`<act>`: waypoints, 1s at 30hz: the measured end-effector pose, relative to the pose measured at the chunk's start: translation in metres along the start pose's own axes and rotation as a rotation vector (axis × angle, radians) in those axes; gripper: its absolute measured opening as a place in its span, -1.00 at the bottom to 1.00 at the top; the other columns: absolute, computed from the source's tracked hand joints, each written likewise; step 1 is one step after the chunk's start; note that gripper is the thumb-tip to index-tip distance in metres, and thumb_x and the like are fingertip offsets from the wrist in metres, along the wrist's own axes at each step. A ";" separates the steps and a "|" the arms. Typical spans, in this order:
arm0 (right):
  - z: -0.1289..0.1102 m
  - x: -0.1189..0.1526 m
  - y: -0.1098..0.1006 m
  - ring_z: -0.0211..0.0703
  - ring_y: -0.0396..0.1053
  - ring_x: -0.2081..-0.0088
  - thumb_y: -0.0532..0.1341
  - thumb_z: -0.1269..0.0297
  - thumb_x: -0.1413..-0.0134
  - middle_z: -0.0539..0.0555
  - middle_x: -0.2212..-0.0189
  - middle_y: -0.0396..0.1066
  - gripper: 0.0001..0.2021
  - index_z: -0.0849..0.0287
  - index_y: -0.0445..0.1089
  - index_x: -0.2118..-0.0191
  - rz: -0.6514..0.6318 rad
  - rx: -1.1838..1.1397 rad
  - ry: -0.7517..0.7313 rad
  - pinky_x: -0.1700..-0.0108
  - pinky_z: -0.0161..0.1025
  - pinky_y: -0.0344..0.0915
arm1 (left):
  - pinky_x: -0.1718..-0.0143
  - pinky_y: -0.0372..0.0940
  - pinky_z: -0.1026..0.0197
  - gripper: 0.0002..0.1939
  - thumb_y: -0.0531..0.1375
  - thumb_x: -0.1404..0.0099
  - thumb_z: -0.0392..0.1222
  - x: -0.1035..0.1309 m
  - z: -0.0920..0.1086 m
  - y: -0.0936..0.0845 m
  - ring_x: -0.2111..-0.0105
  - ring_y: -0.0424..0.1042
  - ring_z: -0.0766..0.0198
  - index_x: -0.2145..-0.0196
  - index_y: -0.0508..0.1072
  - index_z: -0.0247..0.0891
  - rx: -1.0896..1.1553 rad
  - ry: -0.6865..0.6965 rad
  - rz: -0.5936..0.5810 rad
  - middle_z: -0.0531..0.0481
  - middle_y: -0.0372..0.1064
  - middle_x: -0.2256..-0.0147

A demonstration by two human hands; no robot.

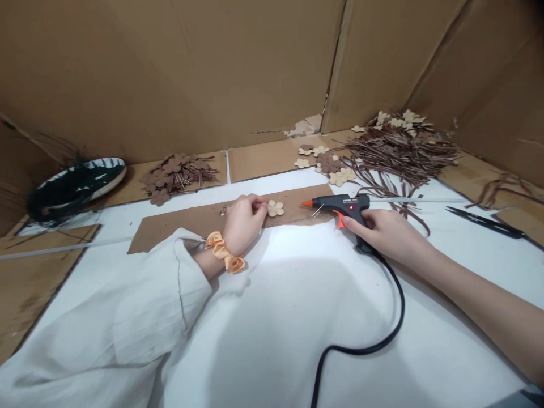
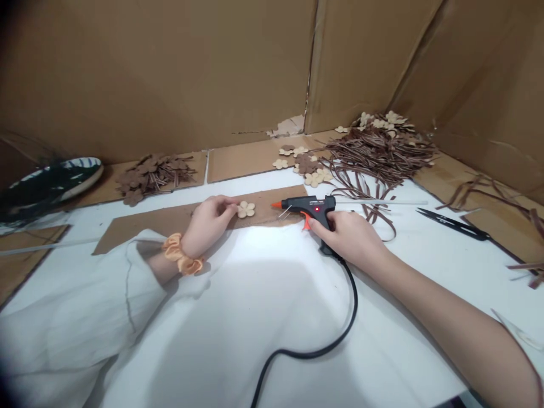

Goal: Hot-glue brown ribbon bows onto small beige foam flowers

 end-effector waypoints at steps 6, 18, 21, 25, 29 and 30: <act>-0.007 0.005 0.000 -0.15 0.20 0.55 -0.07 -0.13 -0.14 0.06 0.64 0.28 -0.51 0.11 0.11 0.64 -0.057 0.194 -0.011 0.50 -0.27 -0.01 | -0.01 0.16 -0.05 -0.59 0.15 -0.18 -0.05 0.005 0.003 0.004 0.07 0.33 0.01 0.04 0.40 -0.28 -0.066 0.019 -0.035 -0.16 0.37 0.16; -0.010 0.006 0.005 -0.07 0.30 0.49 -0.11 -0.08 -0.16 0.14 0.57 0.38 -0.50 0.13 0.18 0.64 -0.103 0.268 -0.028 0.49 -0.26 0.00 | -0.04 0.10 -0.08 -0.59 0.11 -0.20 -0.15 0.008 0.012 0.013 0.01 0.26 -0.01 -0.02 0.39 -0.14 -0.153 0.074 -0.110 -0.11 0.31 0.13; -0.011 0.009 -0.007 -0.09 0.27 0.53 -0.11 -0.12 -0.15 0.12 0.61 0.37 -0.48 0.13 0.21 0.64 -0.035 0.256 -0.013 0.51 -0.25 -0.02 | -0.04 0.10 -0.07 -0.59 0.12 -0.20 -0.11 0.008 0.012 0.013 0.00 0.25 -0.04 -0.02 0.39 -0.15 -0.154 0.083 -0.113 -0.14 0.30 0.11; 0.007 0.003 -0.052 -0.12 0.23 0.58 -0.10 -0.16 -0.14 0.10 0.65 0.35 -0.48 0.12 0.27 0.59 0.189 0.246 0.061 0.54 -0.25 -0.03 | -0.03 0.10 -0.05 -0.58 0.12 -0.21 -0.03 0.008 0.014 0.013 0.02 0.26 -0.04 -0.01 0.39 -0.16 -0.176 0.114 -0.097 -0.15 0.31 0.11; 0.034 -0.026 -0.081 -0.09 0.32 0.49 0.07 0.08 -0.09 0.15 0.53 0.45 -0.70 0.15 0.40 0.47 0.272 0.351 0.066 0.52 -0.27 0.02 | -0.01 0.10 -0.04 -0.58 0.12 -0.22 -0.02 0.009 0.014 0.013 0.03 0.25 -0.04 0.00 0.40 -0.20 -0.182 0.128 -0.084 -0.17 0.32 0.11; 0.038 -0.037 -0.082 -0.09 0.34 0.47 0.11 0.16 -0.05 0.15 0.49 0.48 -0.76 0.16 0.43 0.46 0.256 0.353 0.034 0.50 -0.27 0.05 | -0.01 0.10 -0.05 -0.58 0.11 -0.23 -0.02 0.009 0.015 0.013 0.03 0.25 -0.04 0.00 0.41 -0.20 -0.182 0.130 -0.081 -0.17 0.32 0.12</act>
Point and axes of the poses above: each hand's wrist, its own x-axis away from the middle knuckle, its own y-axis out of the palm, z = x × y, the point moved 9 cm from there along -x, towards the middle knuckle
